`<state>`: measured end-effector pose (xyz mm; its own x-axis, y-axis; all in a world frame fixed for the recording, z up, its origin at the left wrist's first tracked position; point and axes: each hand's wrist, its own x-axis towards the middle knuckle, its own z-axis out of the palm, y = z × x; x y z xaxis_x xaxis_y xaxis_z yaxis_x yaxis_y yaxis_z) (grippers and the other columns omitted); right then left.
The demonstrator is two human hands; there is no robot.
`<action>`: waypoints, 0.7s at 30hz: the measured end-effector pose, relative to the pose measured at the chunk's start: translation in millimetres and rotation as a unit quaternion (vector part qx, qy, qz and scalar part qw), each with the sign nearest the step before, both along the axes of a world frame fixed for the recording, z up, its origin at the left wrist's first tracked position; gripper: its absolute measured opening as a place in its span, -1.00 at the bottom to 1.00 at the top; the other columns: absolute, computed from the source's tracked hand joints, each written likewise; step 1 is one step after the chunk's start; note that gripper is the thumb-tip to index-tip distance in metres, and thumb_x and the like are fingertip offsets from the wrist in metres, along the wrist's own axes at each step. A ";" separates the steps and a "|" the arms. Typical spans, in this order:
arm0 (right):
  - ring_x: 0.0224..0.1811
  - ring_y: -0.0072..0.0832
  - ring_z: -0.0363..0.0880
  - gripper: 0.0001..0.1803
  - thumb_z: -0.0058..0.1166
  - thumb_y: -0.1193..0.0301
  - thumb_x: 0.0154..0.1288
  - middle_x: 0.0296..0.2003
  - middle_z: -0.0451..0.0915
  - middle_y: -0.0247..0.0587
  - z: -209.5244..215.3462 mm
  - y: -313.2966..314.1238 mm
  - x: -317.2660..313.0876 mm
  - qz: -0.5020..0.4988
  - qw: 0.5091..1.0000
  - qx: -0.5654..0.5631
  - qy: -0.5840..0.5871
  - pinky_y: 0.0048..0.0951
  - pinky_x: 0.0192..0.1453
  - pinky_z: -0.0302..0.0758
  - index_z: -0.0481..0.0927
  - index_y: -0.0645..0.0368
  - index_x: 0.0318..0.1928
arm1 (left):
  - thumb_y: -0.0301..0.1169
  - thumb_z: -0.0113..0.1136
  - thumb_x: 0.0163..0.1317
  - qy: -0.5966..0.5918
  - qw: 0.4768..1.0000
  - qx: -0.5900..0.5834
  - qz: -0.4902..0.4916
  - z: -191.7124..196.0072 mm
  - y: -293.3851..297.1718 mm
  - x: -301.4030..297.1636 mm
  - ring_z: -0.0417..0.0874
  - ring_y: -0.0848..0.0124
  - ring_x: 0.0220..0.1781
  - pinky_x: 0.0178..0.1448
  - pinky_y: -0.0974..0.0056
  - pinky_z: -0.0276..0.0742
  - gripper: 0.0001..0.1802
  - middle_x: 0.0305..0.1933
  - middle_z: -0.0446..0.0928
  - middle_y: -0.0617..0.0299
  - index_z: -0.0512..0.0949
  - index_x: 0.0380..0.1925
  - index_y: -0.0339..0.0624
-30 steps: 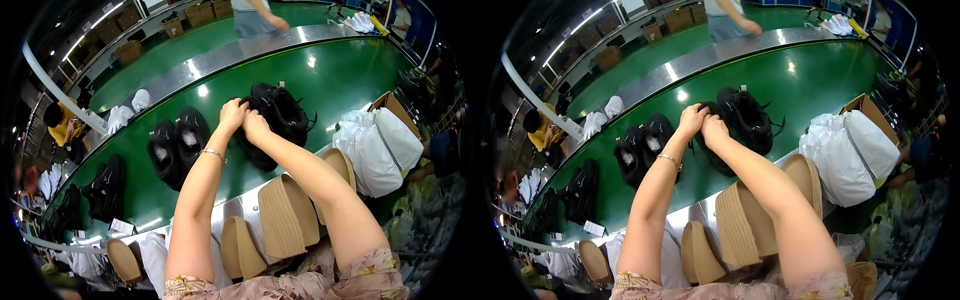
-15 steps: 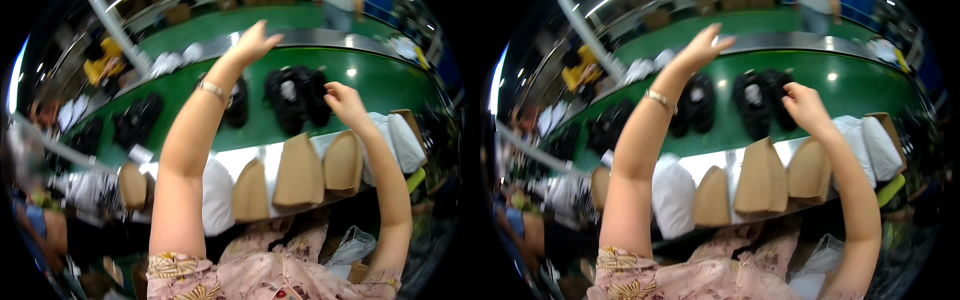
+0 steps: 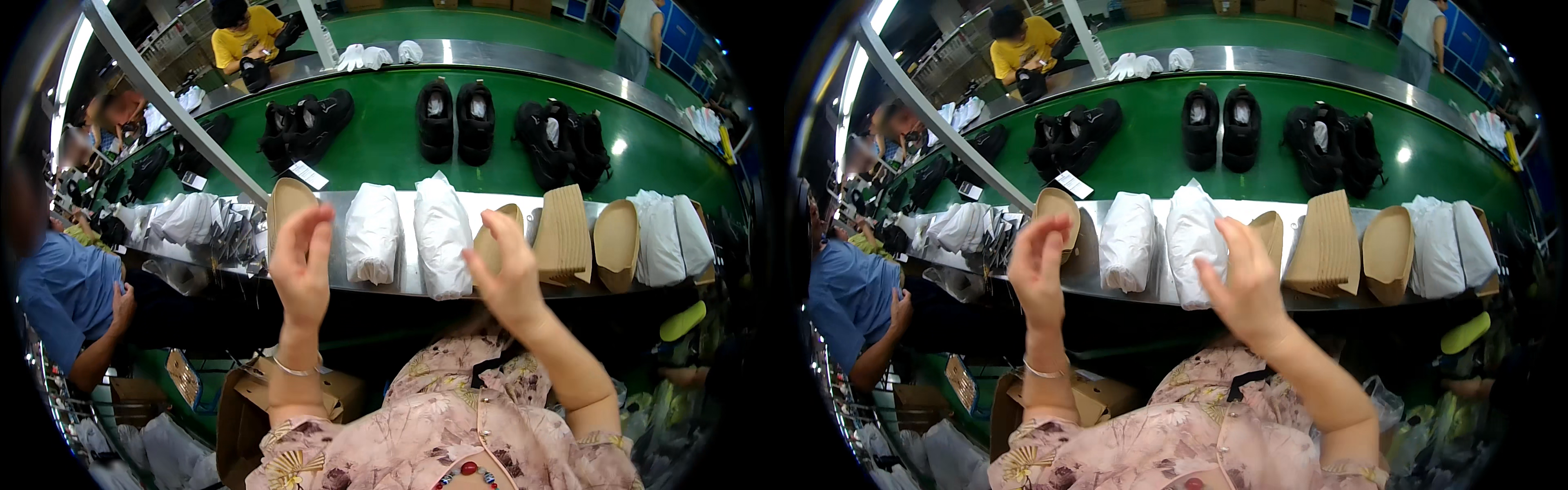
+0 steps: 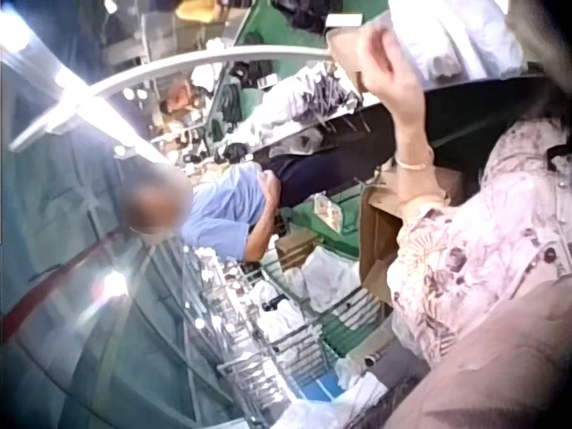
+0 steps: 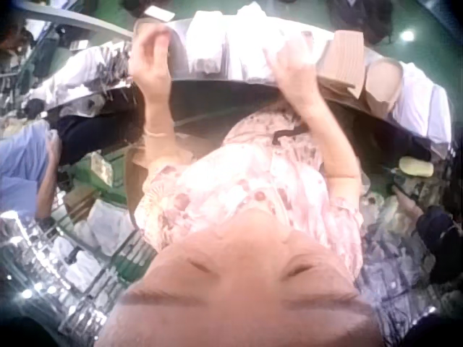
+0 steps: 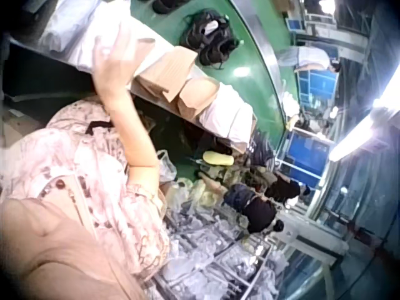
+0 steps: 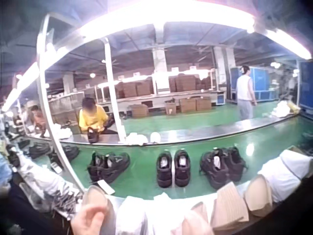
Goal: The person wraps wooden-style shoe lasts in white protective paper and organizes them on a workstation shelf next to an assembly conveyor belt.
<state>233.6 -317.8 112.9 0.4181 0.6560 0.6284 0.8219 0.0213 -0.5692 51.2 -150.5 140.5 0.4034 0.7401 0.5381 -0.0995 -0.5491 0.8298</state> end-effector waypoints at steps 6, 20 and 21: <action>0.24 0.19 0.14 -0.06 0.33 0.29 -0.07 0.19 0.11 0.37 -77.2 4.8 -60.4 -0.093 0.994 -0.052 -0.033 -0.08 0.27 0.20 0.08 0.41 0.23 | -0.55 0.02 0.26 -0.008 0.992 -0.122 -0.013 -79.9 -73.6 1.4 0.56 0.51 -0.24 -0.13 0.45 0.48 -0.86 -0.25 0.56 0.18 0.45 -0.20 -0.36; -0.08 -0.20 0.52 -0.37 0.25 0.41 0.01 -0.07 0.48 0.14 -32.8 -18.9 -18.1 -0.128 0.967 0.027 0.220 -0.36 -0.03 0.45 0.27 0.36 0.08 | -0.35 -0.06 0.34 0.053 0.991 -0.092 -0.081 -103.4 -91.4 58.7 0.52 0.31 -0.03 0.07 0.30 0.40 -0.64 -0.03 0.48 -0.02 0.37 0.01 -0.42; -0.09 -0.31 0.50 -0.36 0.25 0.42 0.03 -0.06 0.47 0.09 -34.7 -19.1 -13.5 -0.123 0.966 0.025 0.228 -0.41 -0.03 0.45 0.26 0.36 0.09 | -0.34 -0.06 0.34 0.080 0.991 -0.065 -0.082 -102.0 -88.9 63.9 0.52 0.27 -0.03 0.07 0.29 0.40 -0.63 -0.03 0.47 -0.04 0.37 0.01 -0.42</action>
<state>220.1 -336.9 78.2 0.7977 0.4758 0.3705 0.4700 -0.1057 -0.8763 115.1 -239.3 38.5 0.5962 0.7164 0.3623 -0.0406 -0.4238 0.9048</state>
